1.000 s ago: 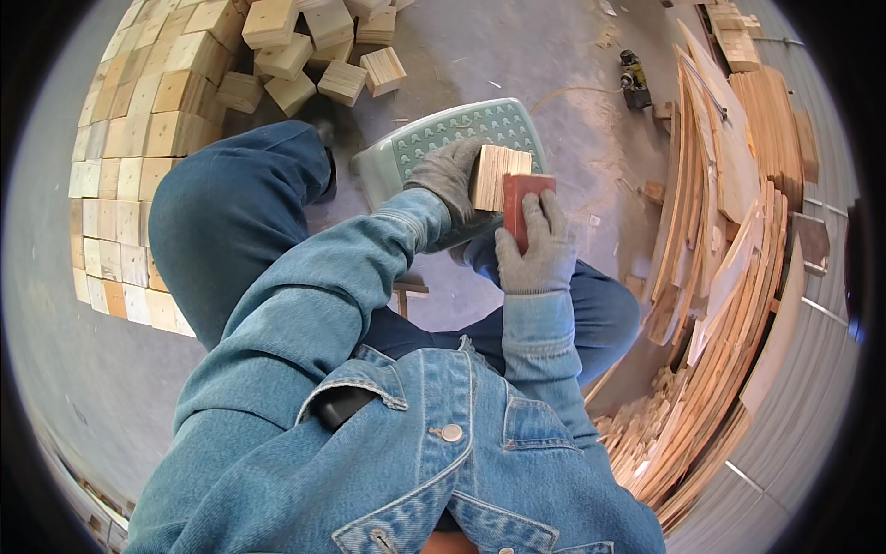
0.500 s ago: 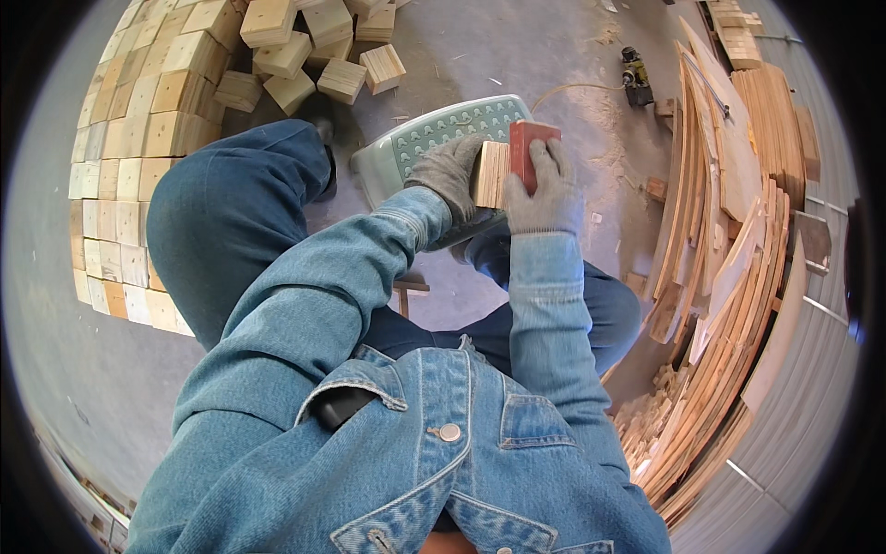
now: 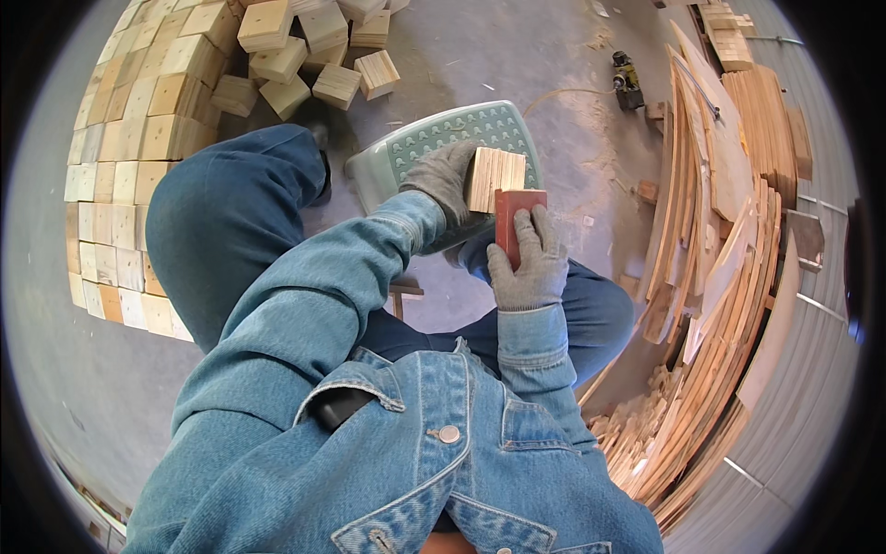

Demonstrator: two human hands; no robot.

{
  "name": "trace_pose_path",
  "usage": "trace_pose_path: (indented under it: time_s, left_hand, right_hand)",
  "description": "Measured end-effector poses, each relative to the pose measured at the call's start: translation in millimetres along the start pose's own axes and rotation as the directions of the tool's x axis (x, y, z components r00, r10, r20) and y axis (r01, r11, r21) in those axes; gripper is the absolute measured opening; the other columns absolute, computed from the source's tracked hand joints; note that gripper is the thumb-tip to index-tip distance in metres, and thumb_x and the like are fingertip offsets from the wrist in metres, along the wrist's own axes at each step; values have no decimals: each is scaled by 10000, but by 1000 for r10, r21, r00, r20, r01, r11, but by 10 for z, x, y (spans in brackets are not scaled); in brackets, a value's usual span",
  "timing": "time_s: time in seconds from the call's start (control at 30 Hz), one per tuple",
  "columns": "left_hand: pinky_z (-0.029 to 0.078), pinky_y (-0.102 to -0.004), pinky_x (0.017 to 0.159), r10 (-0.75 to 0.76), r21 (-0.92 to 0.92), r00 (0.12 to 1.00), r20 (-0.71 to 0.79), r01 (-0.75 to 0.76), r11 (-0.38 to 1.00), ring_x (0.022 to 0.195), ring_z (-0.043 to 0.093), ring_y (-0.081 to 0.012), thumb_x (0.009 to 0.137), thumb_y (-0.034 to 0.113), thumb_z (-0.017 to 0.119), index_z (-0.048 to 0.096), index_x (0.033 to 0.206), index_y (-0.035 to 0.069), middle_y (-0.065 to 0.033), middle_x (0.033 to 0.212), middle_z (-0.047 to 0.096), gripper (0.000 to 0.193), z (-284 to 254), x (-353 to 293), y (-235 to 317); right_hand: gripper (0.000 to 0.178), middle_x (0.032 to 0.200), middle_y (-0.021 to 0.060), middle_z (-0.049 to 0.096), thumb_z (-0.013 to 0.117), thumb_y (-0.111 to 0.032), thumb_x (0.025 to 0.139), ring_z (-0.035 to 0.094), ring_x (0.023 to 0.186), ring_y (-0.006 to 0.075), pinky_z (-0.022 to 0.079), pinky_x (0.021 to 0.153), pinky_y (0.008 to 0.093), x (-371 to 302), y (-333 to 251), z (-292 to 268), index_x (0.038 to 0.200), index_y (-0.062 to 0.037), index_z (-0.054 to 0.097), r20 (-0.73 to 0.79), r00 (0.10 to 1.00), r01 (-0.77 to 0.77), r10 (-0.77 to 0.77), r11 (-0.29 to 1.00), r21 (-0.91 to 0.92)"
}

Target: The person sits on a small stool and sands small wooden blocks one by one using a red sanding block. They hold the block in their left hand and rub the sanding block over its surfaces with their right hand, then place the finished block into a pile on the floor.

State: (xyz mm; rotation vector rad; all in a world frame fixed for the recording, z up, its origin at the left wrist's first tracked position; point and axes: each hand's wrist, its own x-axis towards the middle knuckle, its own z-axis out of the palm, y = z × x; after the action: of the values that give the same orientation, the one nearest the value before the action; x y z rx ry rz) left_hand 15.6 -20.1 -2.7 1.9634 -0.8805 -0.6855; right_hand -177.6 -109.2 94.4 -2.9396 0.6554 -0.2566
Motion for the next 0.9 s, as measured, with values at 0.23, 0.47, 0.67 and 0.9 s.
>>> trace_pose_path:
  time_s: [0.23,0.47,0.67,0.9]
  left_hand:
    - [405,-451,1241,-22,26,1000,2,22,999,1417,542,-382,659,499,912,465,1534,118,-184,1489,568,1054,-26,-28,60]
    - [449,-466,1191,7,13,999,-33,-7,1000,1357,581,-390,635,463,944,538,1469,158,-180,1412,615,977,65,39,-25]
    - [449,-466,1196,48,2,995,-89,-48,999,1358,585,-392,647,461,940,537,1470,162,-183,1417,617,965,118,50,-138]
    - [477,-485,1138,67,-62,992,-104,-73,995,1299,618,-407,713,449,908,590,1386,131,-210,1338,652,809,18,-6,40]
  right_hand:
    - [657,1513,215,600,858,-274,788,604,1332,440,502,1098,541,356,70,171,1387,-53,706,-62,998,35,-31,998,54]
    - [642,1514,197,611,839,-284,817,609,1372,370,479,1169,463,1256,49,325,1397,-46,702,-52,998,-42,42,999,4]
    - [650,1523,206,595,835,-322,819,604,1325,418,473,1129,526,843,50,307,1402,-69,699,-99,992,78,-76,997,23]
    - [705,1533,211,582,869,-292,775,612,1244,429,493,1076,557,-56,-132,30,1423,-77,692,3,997,75,-76,994,77]
